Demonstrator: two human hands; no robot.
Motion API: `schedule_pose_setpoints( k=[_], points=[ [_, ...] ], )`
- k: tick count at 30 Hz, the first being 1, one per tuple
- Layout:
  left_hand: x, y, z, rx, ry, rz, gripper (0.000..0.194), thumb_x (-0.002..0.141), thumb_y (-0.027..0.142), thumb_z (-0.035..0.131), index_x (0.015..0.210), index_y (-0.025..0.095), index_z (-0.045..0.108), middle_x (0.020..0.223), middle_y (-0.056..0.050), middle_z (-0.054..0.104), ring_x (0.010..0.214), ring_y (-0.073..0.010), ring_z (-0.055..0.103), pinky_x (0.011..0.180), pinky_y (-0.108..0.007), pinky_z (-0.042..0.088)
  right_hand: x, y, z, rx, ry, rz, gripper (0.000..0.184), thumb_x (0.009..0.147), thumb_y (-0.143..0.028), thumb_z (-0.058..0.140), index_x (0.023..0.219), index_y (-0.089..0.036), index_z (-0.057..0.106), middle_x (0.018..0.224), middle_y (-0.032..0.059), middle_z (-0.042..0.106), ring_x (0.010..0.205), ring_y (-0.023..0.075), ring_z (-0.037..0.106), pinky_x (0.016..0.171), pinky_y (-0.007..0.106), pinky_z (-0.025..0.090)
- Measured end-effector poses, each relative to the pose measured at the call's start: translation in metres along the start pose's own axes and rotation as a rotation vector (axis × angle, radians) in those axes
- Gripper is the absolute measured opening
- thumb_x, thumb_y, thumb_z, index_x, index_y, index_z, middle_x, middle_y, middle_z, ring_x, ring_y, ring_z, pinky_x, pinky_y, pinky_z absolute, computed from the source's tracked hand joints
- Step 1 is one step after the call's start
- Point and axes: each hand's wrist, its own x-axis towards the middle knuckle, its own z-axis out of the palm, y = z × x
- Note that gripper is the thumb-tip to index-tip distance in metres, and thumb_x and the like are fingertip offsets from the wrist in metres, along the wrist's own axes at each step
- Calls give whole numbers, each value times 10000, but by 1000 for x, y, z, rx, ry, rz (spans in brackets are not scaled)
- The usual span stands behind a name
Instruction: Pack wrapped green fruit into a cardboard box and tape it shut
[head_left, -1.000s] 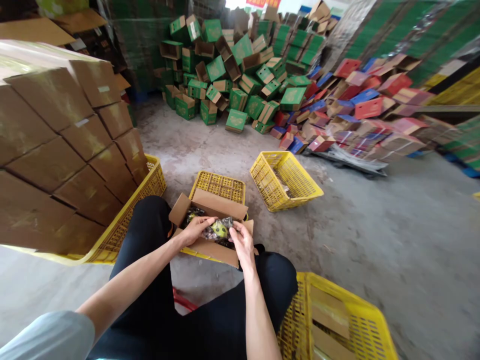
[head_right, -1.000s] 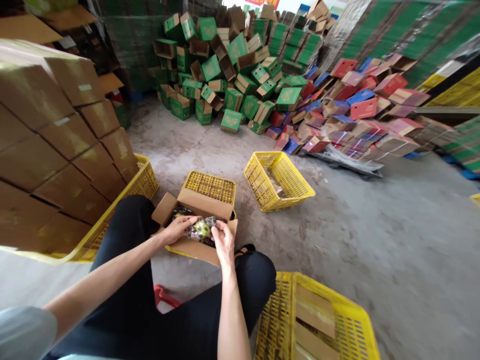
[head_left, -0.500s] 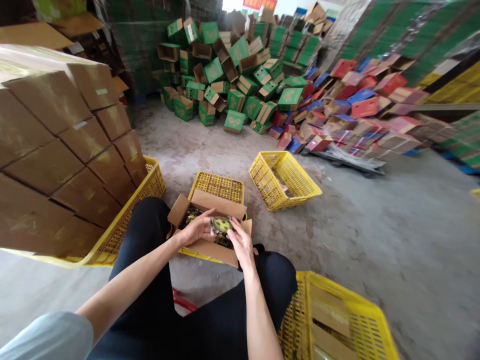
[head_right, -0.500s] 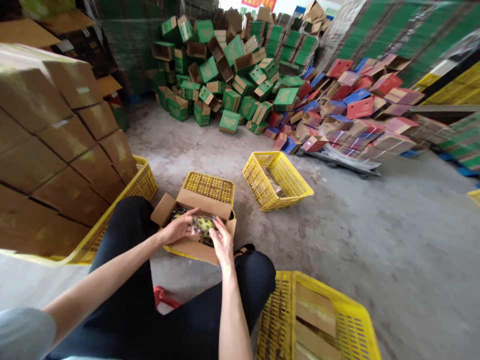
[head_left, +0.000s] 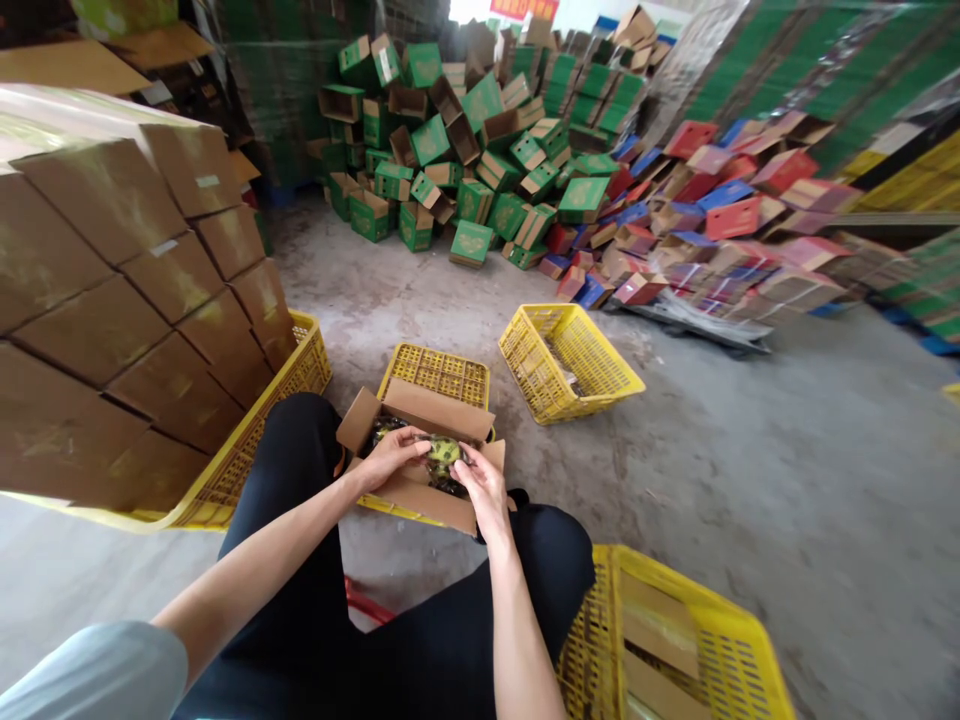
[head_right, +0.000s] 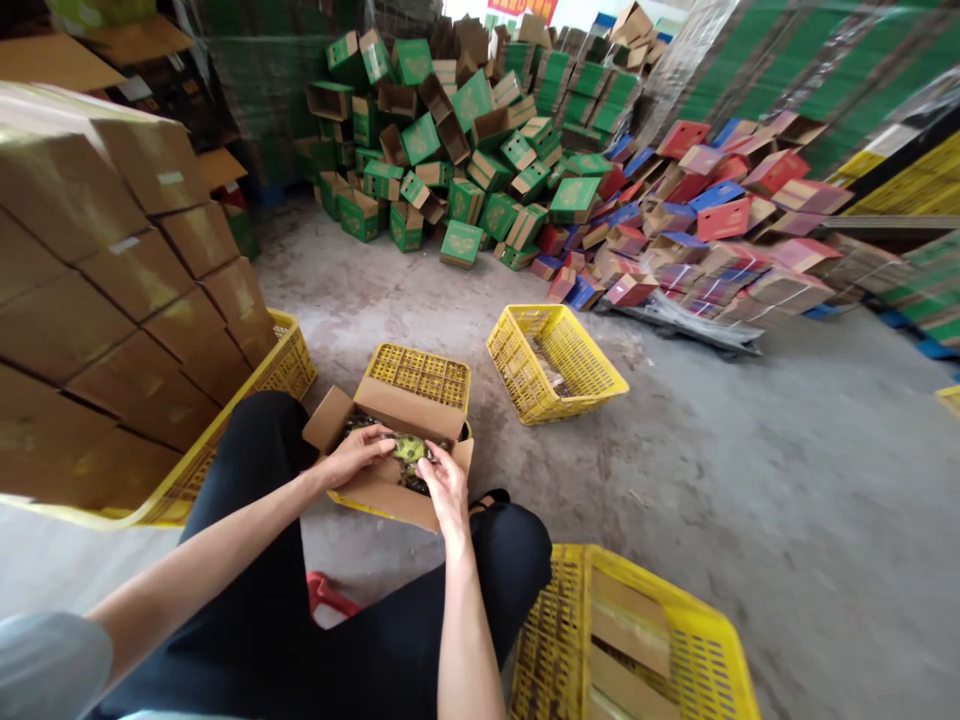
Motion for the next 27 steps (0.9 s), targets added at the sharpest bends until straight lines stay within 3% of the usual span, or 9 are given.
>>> schedule_pose_setpoints(
  k=[3, 6, 8, 12, 17, 24, 27],
  points=[
    [1, 1, -1, 89, 34, 26, 484, 706, 550, 878, 898, 150, 685, 718, 19, 636, 610, -103, 559, 627, -217, 425, 0, -1, 0, -29, 25, 10, 684, 670, -624, 871, 1189, -190, 770, 957, 90, 809, 836, 274, 786, 829, 420, 659],
    [-1, 4, 1, 102, 52, 32, 478, 704, 562, 874, 851, 147, 689, 765, 0, 661, 690, -128, 601, 674, -222, 461, 1, -1, 0, -75, 46, 11, 716, 673, -663, 853, 1172, -156, 768, 785, 80, 792, 687, 245, 762, 702, 378, 655],
    [-2, 5, 4, 33, 44, 21, 496, 693, 530, 896, 960, 150, 721, 928, -46, 719, 851, -174, 662, 767, -247, 506, 0, -1, 0, -92, 52, 14, 724, 675, -687, 836, 1143, -139, 769, 688, 67, 766, 617, 232, 738, 638, 355, 639],
    [-5, 6, 6, -104, -54, -20, 709, 662, 447, 943, 1271, 185, 689, 1226, -120, 712, 1091, -251, 680, 925, -341, 531, -1, -2, 1, -105, 44, 23, 662, 678, -712, 815, 1037, -157, 780, 613, 45, 733, 567, 228, 719, 580, 340, 620],
    [-5, 4, 3, -50, -186, -46, 662, 693, 490, 917, 1228, 149, 727, 1179, -138, 738, 1040, -266, 711, 918, -360, 546, -1, 0, 0, -149, 23, 22, 630, 684, -764, 772, 934, -185, 781, 555, 28, 697, 512, 223, 687, 510, 321, 580],
    [-6, 5, 3, 28, -177, -14, 601, 740, 537, 873, 1178, 142, 754, 1063, -114, 762, 911, -229, 717, 825, -311, 554, 1, 5, -3, -196, 18, 22, 603, 726, -755, 743, 933, -191, 798, 530, 23, 678, 468, 200, 633, 488, 309, 546],
    [-5, 5, 4, 39, -149, -7, 608, 718, 555, 880, 1143, 136, 764, 1026, -108, 763, 894, -224, 712, 799, -299, 553, 2, 6, -3, -189, 30, 30, 634, 731, -735, 751, 1028, -177, 801, 553, 27, 686, 488, 200, 636, 503, 310, 553]
  ],
)
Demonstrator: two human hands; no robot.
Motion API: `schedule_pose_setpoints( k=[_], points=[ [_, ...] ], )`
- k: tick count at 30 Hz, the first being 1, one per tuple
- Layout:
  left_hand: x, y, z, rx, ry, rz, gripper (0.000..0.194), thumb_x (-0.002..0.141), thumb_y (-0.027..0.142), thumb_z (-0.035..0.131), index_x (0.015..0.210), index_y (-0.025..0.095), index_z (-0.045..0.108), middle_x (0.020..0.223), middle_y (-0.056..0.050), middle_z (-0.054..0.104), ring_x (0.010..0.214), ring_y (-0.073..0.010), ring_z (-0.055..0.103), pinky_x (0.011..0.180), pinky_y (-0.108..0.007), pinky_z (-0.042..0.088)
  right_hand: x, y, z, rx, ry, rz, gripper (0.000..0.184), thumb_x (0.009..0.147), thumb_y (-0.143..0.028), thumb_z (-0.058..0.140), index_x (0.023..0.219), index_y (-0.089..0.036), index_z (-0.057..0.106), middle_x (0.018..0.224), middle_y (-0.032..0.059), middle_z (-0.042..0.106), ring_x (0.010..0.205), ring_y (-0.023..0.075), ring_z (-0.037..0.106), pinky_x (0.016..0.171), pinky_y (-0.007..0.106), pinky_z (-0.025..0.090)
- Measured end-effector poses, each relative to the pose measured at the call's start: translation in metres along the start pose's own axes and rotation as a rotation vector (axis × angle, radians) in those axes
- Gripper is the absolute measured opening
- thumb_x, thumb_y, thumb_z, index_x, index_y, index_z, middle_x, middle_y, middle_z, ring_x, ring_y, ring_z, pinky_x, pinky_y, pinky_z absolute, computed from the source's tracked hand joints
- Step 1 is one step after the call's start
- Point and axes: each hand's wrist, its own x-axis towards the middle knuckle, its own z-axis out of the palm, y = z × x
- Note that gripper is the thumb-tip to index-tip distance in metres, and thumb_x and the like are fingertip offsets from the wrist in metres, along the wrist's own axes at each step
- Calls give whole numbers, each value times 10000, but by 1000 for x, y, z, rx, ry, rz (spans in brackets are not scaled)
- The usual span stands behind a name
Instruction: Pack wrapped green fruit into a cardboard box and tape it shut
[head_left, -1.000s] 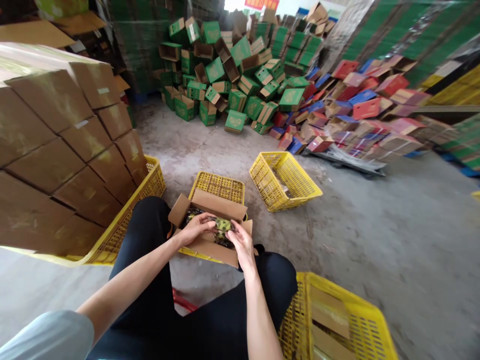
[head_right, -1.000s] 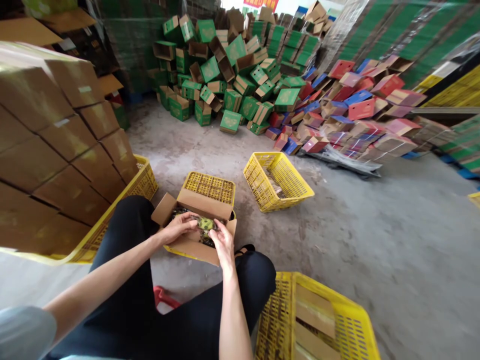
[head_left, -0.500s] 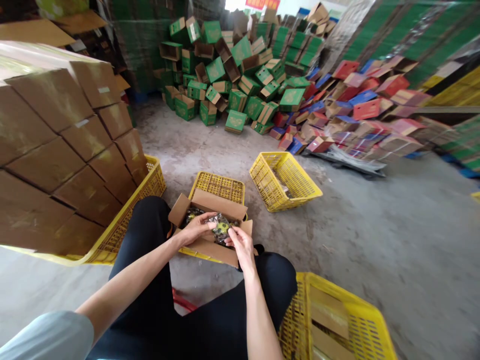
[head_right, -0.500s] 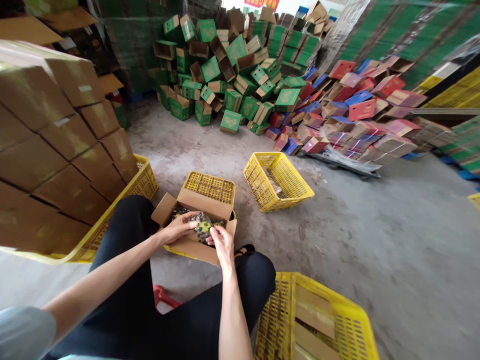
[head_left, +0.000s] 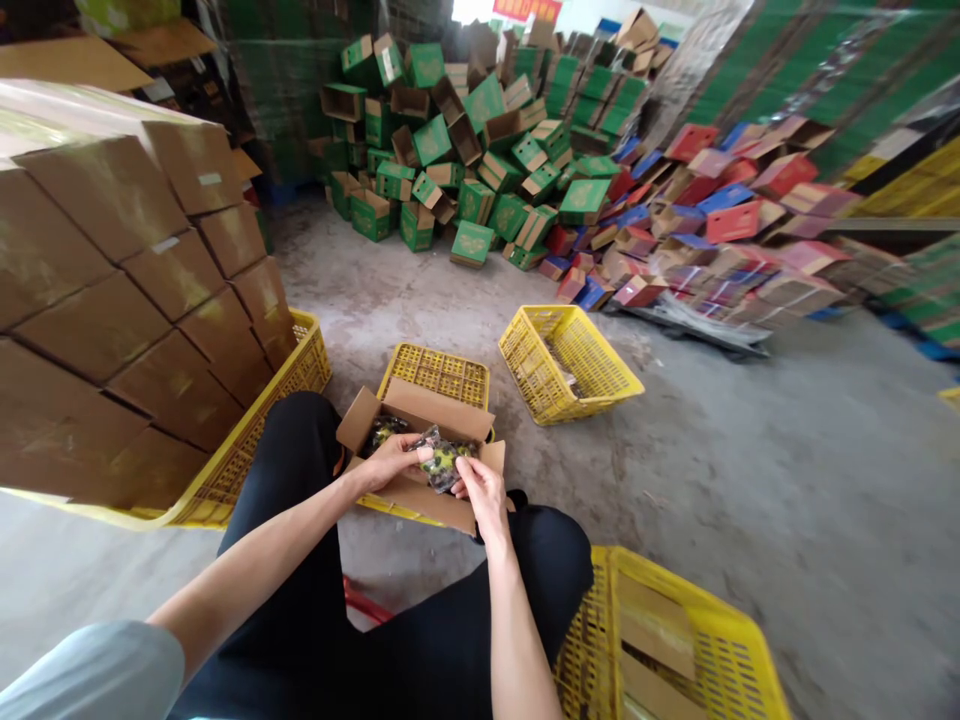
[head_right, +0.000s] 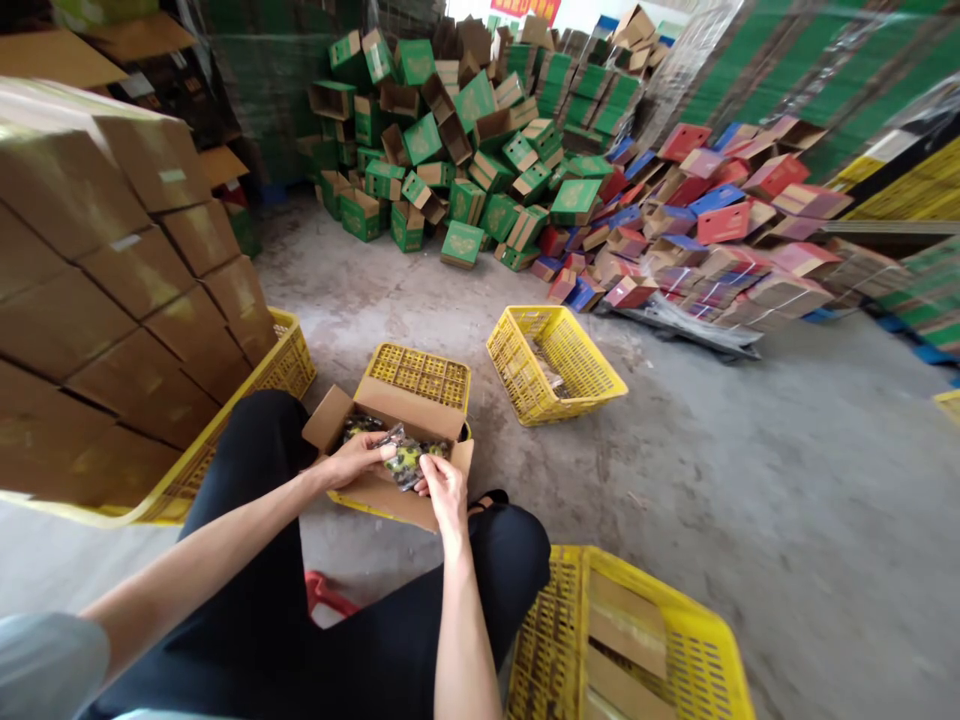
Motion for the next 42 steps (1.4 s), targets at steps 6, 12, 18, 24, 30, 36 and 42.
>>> schedule_pose_setpoints(
  k=[6, 12, 18, 24, 30, 36, 42],
  points=[
    [4, -3, -1, -19, 131, -50, 628, 691, 634, 868, 1045, 125, 768, 1000, -106, 758, 870, -223, 714, 786, -318, 582, -4, -2, 1, -8, -71, -55, 790, 770, -545, 809, 1463, -236, 588, 1225, 107, 733, 822, 206, 724, 675, 299, 617],
    [6, -12, -3, -4, 186, -69, 613, 741, 616, 845, 1087, 122, 742, 1035, -112, 741, 875, -213, 709, 731, -294, 599, -8, 1, 5, 13, -222, -149, 795, 747, -387, 853, 1481, -315, 555, 1601, 98, 453, 1223, 274, 659, 954, 377, 600],
    [1, -11, 0, -141, 125, -53, 829, 813, 475, 848, 1534, 305, 476, 1423, -137, 597, 960, -227, 733, 825, -367, 610, -2, 1, 4, 3, -147, -107, 672, 773, -480, 822, 1369, -213, 664, 1350, 121, 686, 1144, 289, 708, 1003, 411, 579],
    [-2, -6, 0, -164, -83, -56, 869, 750, 362, 913, 1518, 274, 517, 1465, -172, 572, 987, -236, 735, 893, -380, 577, 3, 3, 2, 81, -41, -3, 703, 734, -695, 767, 1209, -177, 755, 1061, 114, 800, 886, 292, 776, 773, 391, 651],
    [1, -10, -4, -54, -50, -17, 734, 723, 408, 920, 1368, 177, 658, 1284, -166, 702, 1047, -268, 708, 930, -400, 548, 6, 7, 0, 70, -9, 11, 733, 749, -771, 703, 1159, -167, 777, 940, 108, 809, 718, 271, 772, 598, 340, 630],
    [3, -5, -8, 136, 89, 65, 542, 745, 508, 874, 1149, 161, 773, 1370, -144, 672, 1255, -315, 619, 1087, -389, 446, 6, 6, 2, 39, -70, 14, 806, 792, -862, 558, 1120, -162, 786, 981, 136, 797, 808, 286, 768, 620, 361, 640],
    [5, -10, -9, 104, 58, 23, 523, 742, 566, 856, 1001, 122, 756, 1002, -101, 765, 927, -226, 700, 919, -336, 517, -2, -5, 2, -120, -145, -50, 674, 797, -775, 652, 1121, -200, 787, 954, 102, 789, 809, 276, 745, 739, 371, 615]
  ],
)
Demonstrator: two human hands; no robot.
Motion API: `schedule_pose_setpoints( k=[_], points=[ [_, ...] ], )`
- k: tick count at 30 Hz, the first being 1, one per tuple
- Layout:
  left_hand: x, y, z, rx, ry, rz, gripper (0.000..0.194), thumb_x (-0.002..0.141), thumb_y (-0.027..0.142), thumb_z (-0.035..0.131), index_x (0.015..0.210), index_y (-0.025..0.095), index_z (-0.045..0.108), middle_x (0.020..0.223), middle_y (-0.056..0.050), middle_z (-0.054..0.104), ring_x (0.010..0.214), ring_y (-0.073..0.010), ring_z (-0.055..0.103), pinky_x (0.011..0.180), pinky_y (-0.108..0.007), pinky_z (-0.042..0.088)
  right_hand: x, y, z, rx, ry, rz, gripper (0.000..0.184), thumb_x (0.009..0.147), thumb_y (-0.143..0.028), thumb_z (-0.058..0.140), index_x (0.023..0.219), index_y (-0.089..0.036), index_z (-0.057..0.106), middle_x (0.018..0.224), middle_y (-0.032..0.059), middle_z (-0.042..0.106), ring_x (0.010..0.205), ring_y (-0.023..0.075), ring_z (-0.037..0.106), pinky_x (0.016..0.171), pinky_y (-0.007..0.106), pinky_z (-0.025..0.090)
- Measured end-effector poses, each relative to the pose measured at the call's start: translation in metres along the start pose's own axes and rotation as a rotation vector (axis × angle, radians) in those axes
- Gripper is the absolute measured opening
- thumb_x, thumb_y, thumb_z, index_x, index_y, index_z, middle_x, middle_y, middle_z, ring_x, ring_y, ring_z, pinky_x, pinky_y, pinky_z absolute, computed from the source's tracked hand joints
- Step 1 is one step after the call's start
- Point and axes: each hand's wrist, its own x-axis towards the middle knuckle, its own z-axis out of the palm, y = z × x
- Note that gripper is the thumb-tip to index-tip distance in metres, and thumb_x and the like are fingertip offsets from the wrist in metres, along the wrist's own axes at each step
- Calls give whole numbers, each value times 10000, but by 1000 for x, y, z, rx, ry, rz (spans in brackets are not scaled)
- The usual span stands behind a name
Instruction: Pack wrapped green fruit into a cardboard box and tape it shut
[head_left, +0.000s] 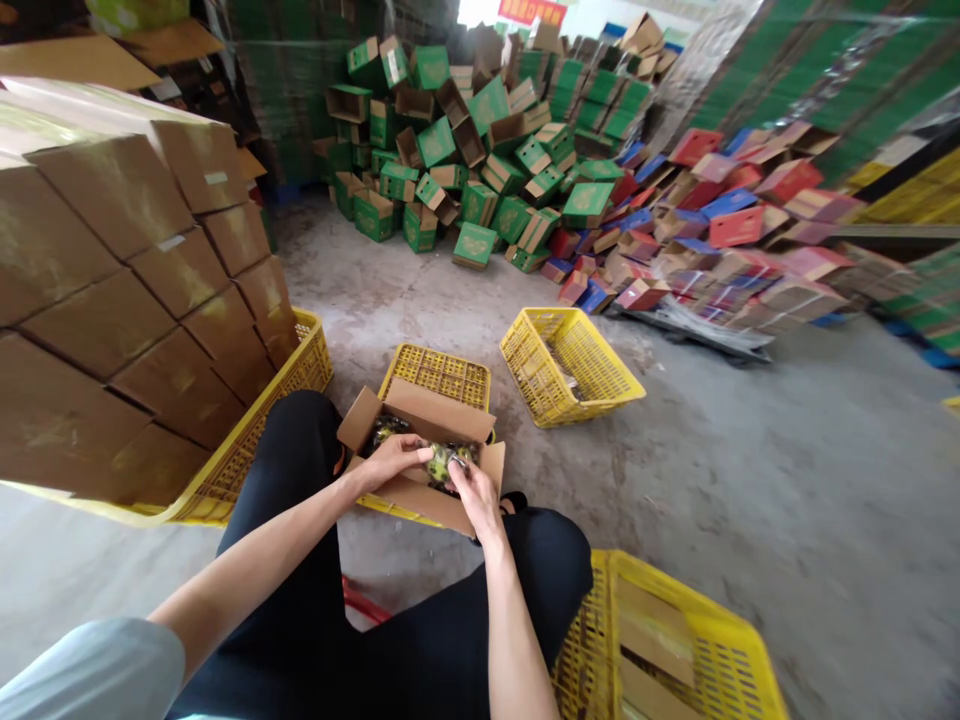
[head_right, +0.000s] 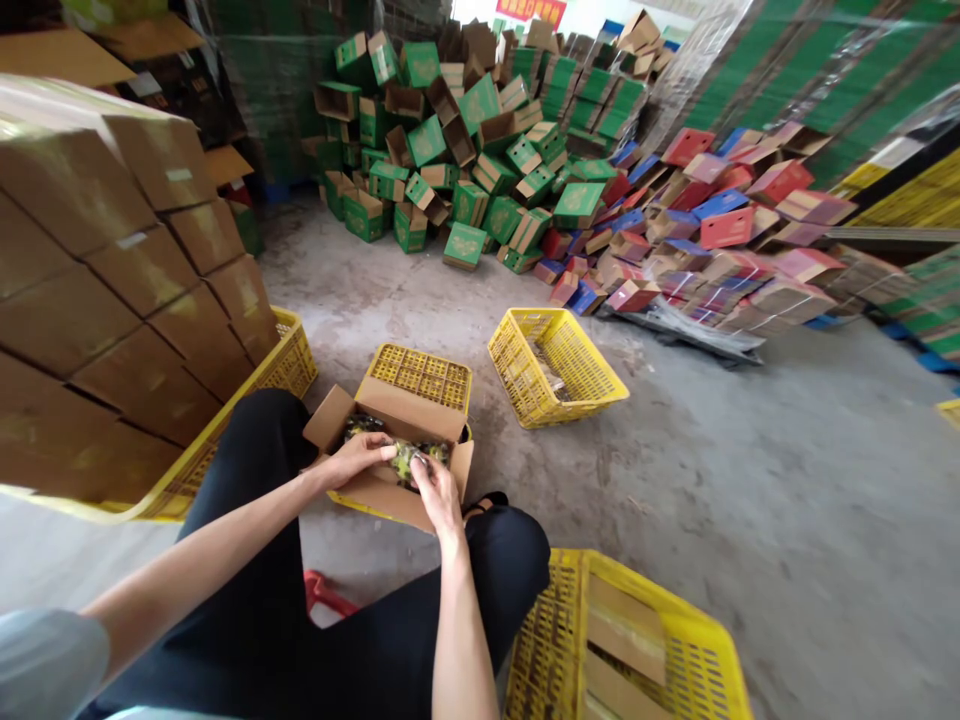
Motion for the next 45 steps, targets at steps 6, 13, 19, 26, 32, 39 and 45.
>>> schedule_pose_setpoints(
  k=[6, 13, 19, 26, 32, 39, 45],
  points=[
    [-2, -2, 6, -45, -103, -31, 572, 807, 597, 793, 1136, 130, 755, 1008, -99, 774, 910, -222, 711, 920, -342, 523, -1, -2, -3, -217, 121, -62, 641, 855, -757, 576, 764, -150, 758, 684, 58, 704, 667, 220, 638, 614, 284, 484],
    [-3, 1, 4, -30, -133, -32, 599, 779, 545, 841, 1196, 124, 751, 1055, -124, 778, 957, -252, 724, 915, -349, 526, 1, 1, -3, -270, 176, -104, 629, 875, -758, 531, 688, -180, 694, 661, 50, 678, 657, 210, 598, 605, 280, 442],
    [0, -2, 3, -23, -93, -11, 591, 767, 593, 830, 1107, 113, 767, 933, -99, 772, 869, -231, 709, 877, -334, 520, 3, 5, -2, -228, 206, -86, 578, 878, -754, 529, 803, -211, 713, 755, 65, 734, 747, 250, 653, 667, 295, 487],
    [1, -5, 2, -1, -33, -8, 525, 776, 626, 806, 877, 115, 745, 783, -55, 711, 677, -148, 616, 682, -250, 457, 6, 8, 0, -43, 221, -43, 575, 805, -765, 631, 991, -235, 753, 882, 83, 792, 890, 303, 733, 771, 362, 585],
    [1, -7, 4, -60, -23, -26, 520, 792, 625, 793, 885, 116, 736, 795, -54, 713, 688, -150, 625, 714, -261, 471, 8, 15, -1, 61, 248, -8, 671, 751, -756, 709, 1105, -187, 718, 893, 114, 807, 869, 317, 768, 798, 409, 615],
    [3, -8, 5, -109, -27, -52, 533, 773, 624, 811, 913, 116, 737, 855, -67, 733, 745, -172, 662, 766, -286, 500, 7, 16, -2, 108, 249, -8, 787, 781, -720, 702, 1331, -159, 652, 912, 119, 807, 846, 310, 774, 779, 410, 633],
    [1, -2, 4, -152, 123, -53, 576, 702, 578, 881, 1044, 139, 731, 931, -67, 738, 769, -164, 672, 732, -262, 502, 3, 4, -2, 159, 174, -11, 894, 787, -645, 741, 1548, -247, 492, 1237, 107, 758, 964, 290, 766, 749, 383, 657]
  ],
)
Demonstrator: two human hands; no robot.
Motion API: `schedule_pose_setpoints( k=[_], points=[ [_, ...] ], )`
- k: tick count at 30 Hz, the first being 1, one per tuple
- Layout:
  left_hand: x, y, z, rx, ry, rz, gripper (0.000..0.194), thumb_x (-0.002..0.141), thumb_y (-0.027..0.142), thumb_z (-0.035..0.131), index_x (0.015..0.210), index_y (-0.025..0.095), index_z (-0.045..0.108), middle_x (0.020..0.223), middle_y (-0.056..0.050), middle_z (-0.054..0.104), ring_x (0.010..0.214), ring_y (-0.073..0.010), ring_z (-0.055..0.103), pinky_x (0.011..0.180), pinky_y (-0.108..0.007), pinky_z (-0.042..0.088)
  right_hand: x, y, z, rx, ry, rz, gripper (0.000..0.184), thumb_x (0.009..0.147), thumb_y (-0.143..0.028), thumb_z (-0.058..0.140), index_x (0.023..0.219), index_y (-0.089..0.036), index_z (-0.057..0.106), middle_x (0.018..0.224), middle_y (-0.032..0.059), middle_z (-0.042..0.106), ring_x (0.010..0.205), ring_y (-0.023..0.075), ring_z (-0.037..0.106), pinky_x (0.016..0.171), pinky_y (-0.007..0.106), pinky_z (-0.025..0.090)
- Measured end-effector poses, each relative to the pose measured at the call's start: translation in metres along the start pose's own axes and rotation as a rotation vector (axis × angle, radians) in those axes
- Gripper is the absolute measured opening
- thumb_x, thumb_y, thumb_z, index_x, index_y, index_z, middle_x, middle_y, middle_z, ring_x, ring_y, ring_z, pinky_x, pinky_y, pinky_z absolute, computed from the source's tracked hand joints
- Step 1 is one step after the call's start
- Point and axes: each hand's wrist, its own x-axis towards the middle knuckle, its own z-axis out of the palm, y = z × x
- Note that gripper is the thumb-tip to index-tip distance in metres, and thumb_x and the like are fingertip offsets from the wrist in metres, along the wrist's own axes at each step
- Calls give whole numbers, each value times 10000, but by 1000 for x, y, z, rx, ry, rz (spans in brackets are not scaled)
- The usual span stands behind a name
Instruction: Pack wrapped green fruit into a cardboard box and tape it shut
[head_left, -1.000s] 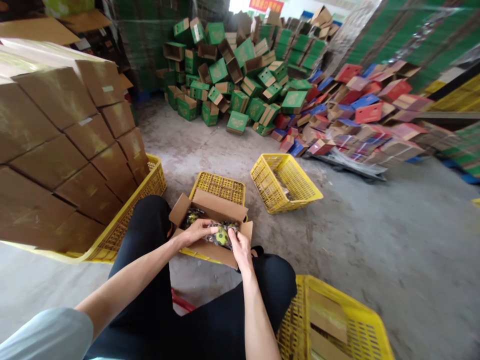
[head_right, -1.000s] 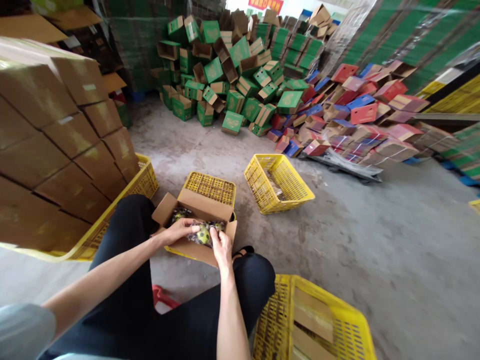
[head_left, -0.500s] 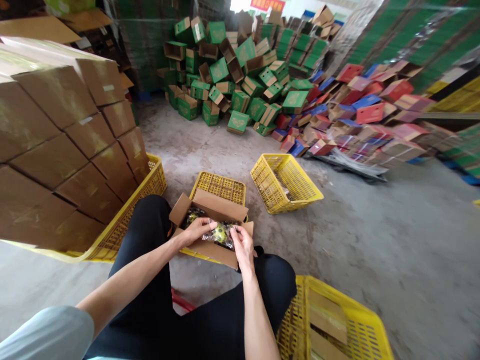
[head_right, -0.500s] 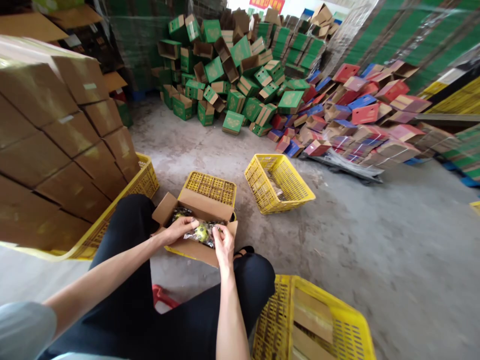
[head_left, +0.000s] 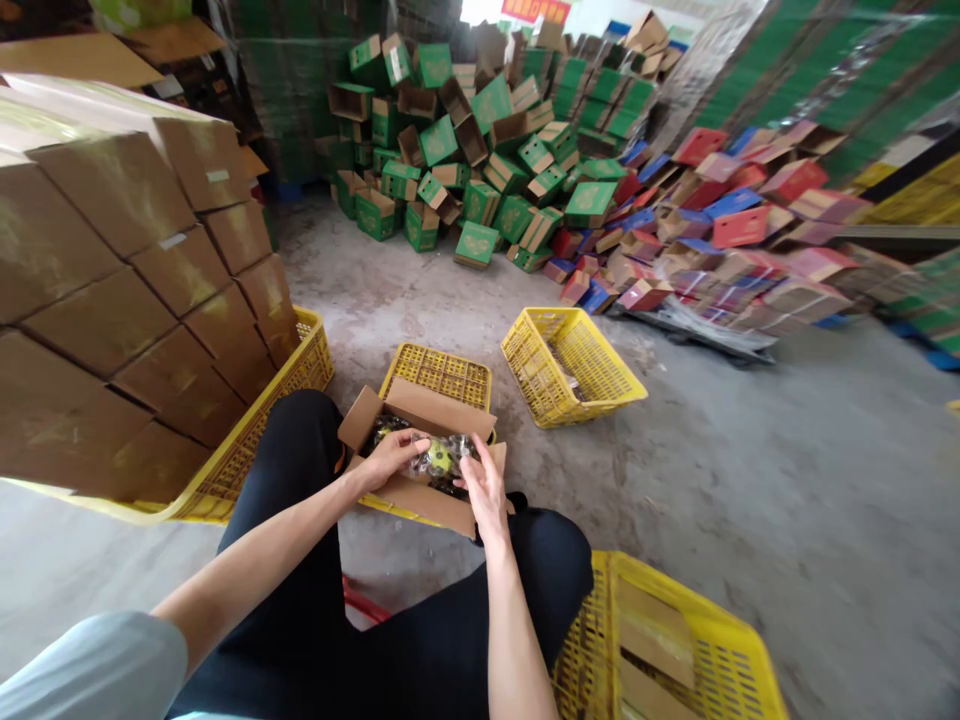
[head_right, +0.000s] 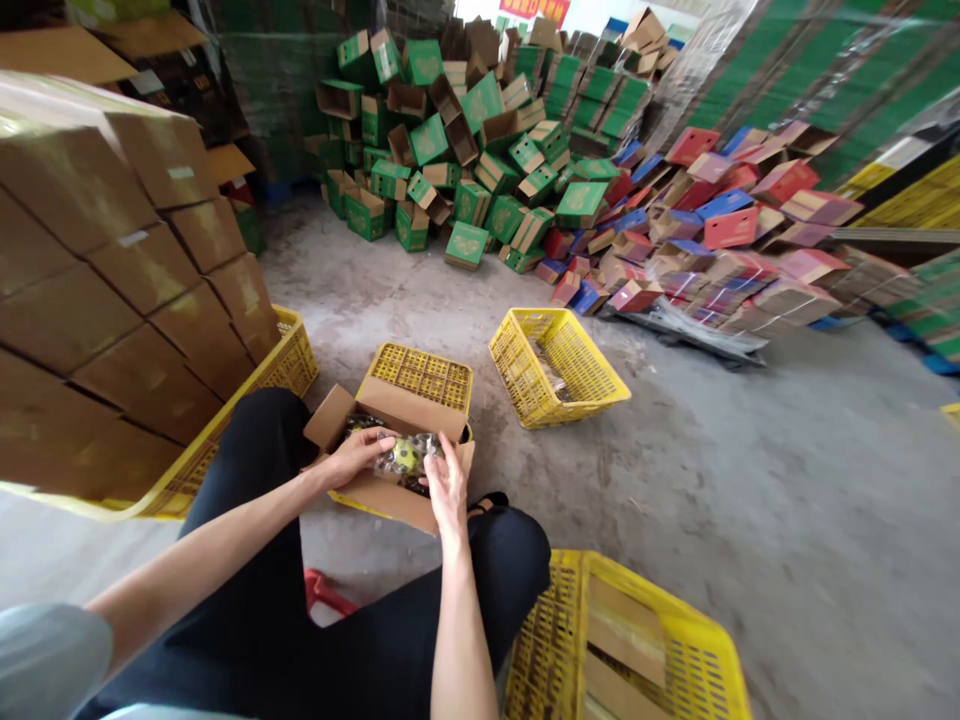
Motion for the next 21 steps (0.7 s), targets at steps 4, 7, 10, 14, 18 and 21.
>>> schedule_pose_setpoints(
  k=[4, 7, 10, 14, 18, 21],
  points=[
    [-1, -1, -1, 1, 19, -19, 604, 693, 546, 896, 1110, 153, 707, 987, -72, 732, 773, -161, 685, 729, -267, 518, -1, -5, -1, -7, -50, -31, 665, 791, -649, 726, 1314, -238, 726, 1336, 92, 718, 1089, 307, 732, 835, 408, 659],
    [-2, -2, -1, -7, -4, -14, 689, 724, 524, 880, 1273, 174, 655, 1080, -96, 731, 805, -174, 702, 724, -271, 529, -1, -4, -1, -4, -18, -33, 597, 790, -655, 721, 1192, -219, 790, 1275, 97, 749, 1085, 319, 735, 882, 444, 651],
    [-5, 0, 2, -67, -70, 9, 858, 754, 454, 871, 1495, 225, 504, 1172, -111, 720, 898, -201, 719, 781, -298, 548, 0, -1, -1, 11, 52, -20, 620, 770, -653, 741, 1188, -197, 792, 1242, 115, 762, 1004, 318, 755, 876, 467, 650],
    [-10, 6, 6, -158, -195, 10, 916, 726, 302, 890, 1542, 252, 476, 1319, -130, 676, 1071, -246, 711, 961, -378, 532, 1, 2, -4, 36, 120, -8, 663, 772, -648, 747, 1232, -170, 766, 1192, 125, 777, 945, 298, 760, 869, 446, 648],
    [-12, 8, 6, -203, -300, -49, 855, 701, 212, 888, 1488, 251, 556, 1367, -137, 661, 1154, -283, 691, 1033, -422, 500, 0, 0, -6, 73, 149, -8, 661, 771, -625, 765, 1255, -177, 746, 1209, 118, 770, 1008, 303, 747, 891, 433, 641],
    [-11, 6, 5, -177, -304, -19, 858, 688, 200, 912, 1474, 237, 571, 1367, -145, 664, 1174, -286, 680, 1045, -425, 494, -1, -4, -5, 87, 151, -18, 615, 770, -610, 773, 1222, -193, 758, 1276, 121, 742, 1078, 320, 732, 881, 429, 645]
  ],
)
